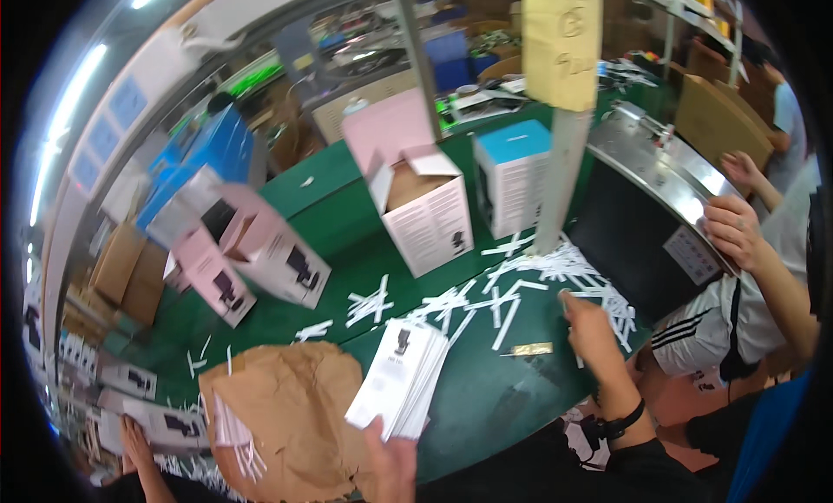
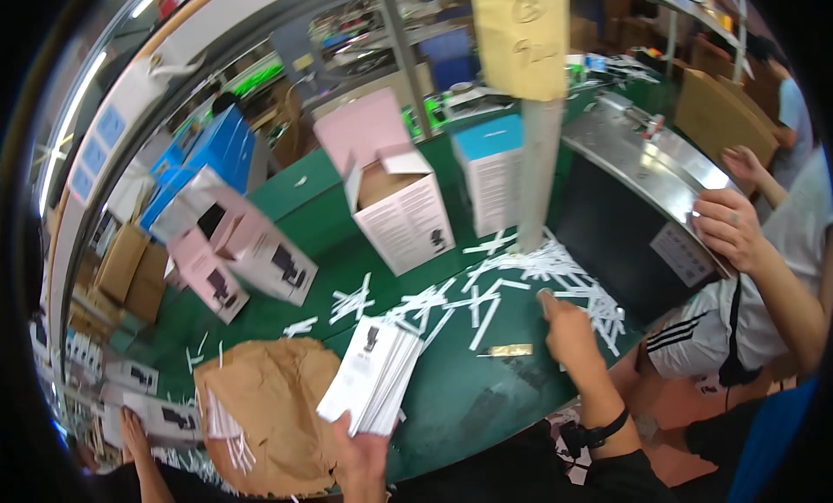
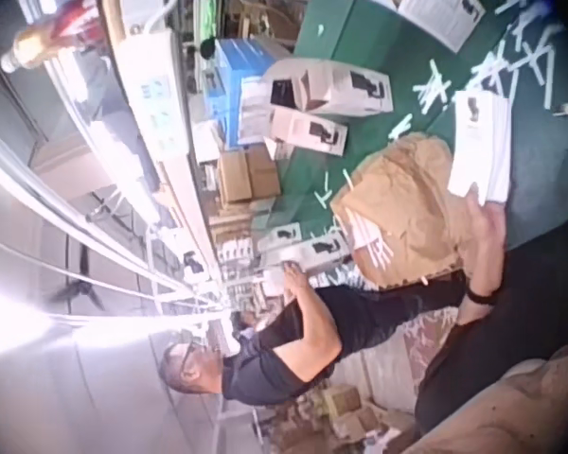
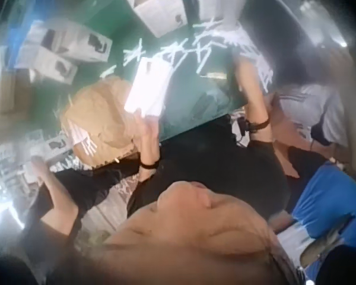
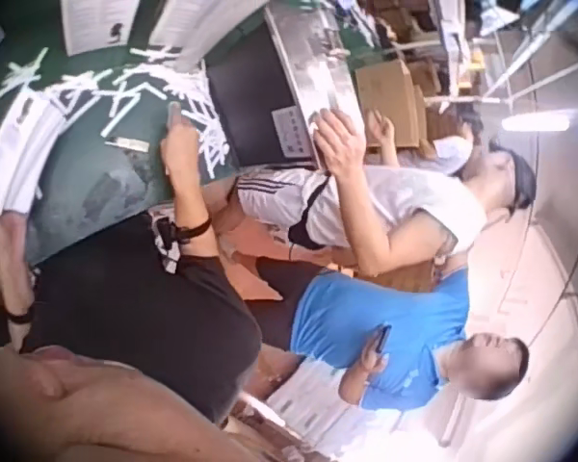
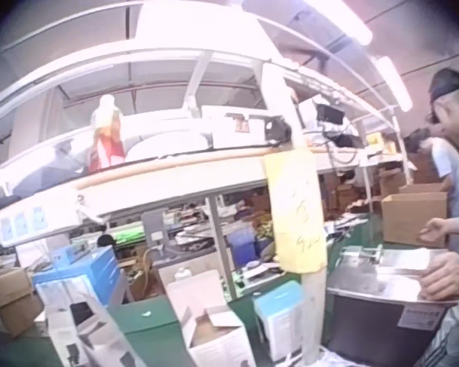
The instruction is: The recorder is assembling and packing product boxes on an electronics assembly line.
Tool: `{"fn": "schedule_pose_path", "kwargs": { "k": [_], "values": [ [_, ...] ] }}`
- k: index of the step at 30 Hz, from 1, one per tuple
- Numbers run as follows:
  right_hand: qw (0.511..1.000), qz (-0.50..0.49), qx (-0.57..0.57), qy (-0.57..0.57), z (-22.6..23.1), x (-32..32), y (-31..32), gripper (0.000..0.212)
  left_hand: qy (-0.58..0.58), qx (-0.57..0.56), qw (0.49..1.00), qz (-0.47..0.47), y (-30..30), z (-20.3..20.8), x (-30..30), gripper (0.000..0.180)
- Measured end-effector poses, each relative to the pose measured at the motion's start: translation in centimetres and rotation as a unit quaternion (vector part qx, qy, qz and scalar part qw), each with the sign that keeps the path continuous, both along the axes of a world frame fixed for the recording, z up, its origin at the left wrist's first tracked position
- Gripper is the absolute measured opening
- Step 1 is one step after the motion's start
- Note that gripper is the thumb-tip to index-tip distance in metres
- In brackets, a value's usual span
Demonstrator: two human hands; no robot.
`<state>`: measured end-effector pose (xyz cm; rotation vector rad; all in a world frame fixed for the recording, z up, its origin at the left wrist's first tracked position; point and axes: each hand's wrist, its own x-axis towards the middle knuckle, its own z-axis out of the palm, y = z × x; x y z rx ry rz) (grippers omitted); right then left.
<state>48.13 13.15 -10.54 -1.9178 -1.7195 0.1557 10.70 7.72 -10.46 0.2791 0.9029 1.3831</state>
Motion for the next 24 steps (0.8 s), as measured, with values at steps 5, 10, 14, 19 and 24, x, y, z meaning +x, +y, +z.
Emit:
{"fn": "schedule_pose_path", "kwargs": {
  "k": [5,10,14,19,24],
  "values": [
    [0.996,-0.072,0.021,-0.058,0.2,0.0,2.3,0.022,0.027,-0.036,0.996,0.074,-0.2,-1.6,1.7,0.062],
    [0.973,-0.058,-0.014,-0.223,2.2,1.1,3.6,0.013,0.136,-0.053,0.989,0.028,-0.6,0.1,2.2,0.060],
    [0.987,0.025,0.091,-0.131,5.4,-2.4,6.1,0.011,0.237,-0.212,0.931,-0.180,-1.2,2.6,-1.6,0.055],
    [0.975,0.090,0.195,0.050,8.6,-7.4,13.0,0.022,0.612,-0.208,0.690,-0.325,0.1,10.0,-4.8,0.054],
    [0.934,0.042,0.345,0.079,13.0,-8.5,22.6,0.070,0.879,0.126,0.426,-0.173,5.8,7.1,-4.2,0.061]
  ]
}}
